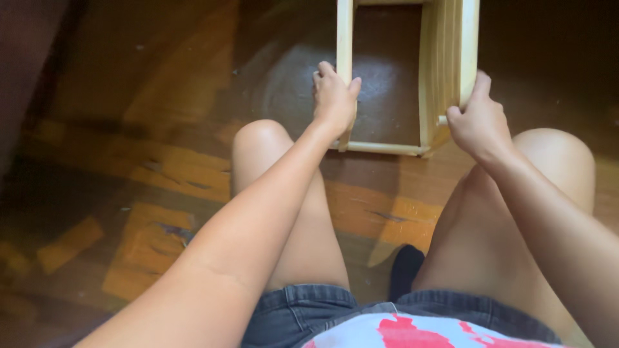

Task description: The person disassembles a small plastic stool by removing the seat and legs, then reassembles it by inserting the legs back into the seat. The person repeats this cycle multiple times, stacking the removed legs on a nearby bed between cycles.

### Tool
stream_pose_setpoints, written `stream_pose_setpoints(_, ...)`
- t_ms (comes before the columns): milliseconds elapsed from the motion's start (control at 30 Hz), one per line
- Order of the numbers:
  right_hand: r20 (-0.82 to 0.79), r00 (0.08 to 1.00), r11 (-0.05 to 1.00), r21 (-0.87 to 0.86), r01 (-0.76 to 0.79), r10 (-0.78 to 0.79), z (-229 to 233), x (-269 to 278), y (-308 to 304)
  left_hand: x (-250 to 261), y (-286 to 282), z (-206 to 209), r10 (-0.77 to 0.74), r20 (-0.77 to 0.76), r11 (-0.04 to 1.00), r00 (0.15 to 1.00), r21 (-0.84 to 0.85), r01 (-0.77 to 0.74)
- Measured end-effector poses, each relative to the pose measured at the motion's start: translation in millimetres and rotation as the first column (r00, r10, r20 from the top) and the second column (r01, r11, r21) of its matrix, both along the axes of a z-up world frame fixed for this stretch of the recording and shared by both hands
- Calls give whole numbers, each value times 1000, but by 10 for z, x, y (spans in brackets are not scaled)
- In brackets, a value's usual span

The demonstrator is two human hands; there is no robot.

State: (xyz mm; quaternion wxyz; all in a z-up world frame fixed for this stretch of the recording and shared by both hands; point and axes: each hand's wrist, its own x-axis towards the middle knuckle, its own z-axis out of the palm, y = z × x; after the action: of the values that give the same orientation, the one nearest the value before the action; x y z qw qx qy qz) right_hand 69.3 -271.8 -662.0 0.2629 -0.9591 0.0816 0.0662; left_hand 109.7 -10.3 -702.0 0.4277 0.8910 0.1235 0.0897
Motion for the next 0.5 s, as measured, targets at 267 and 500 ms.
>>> stream_pose_setpoints(267, 81, 993, 917, 395, 45, -84, 37, -11, -25, -67, 394, 184, 27, 39, 984, 999, 177, -34)
stream_pose_setpoints(500, 36, 995, 750, 660, 46, -93, 161, 180, 210, 239, 681, 351, -13, 317, 893, 948, 431, -132)
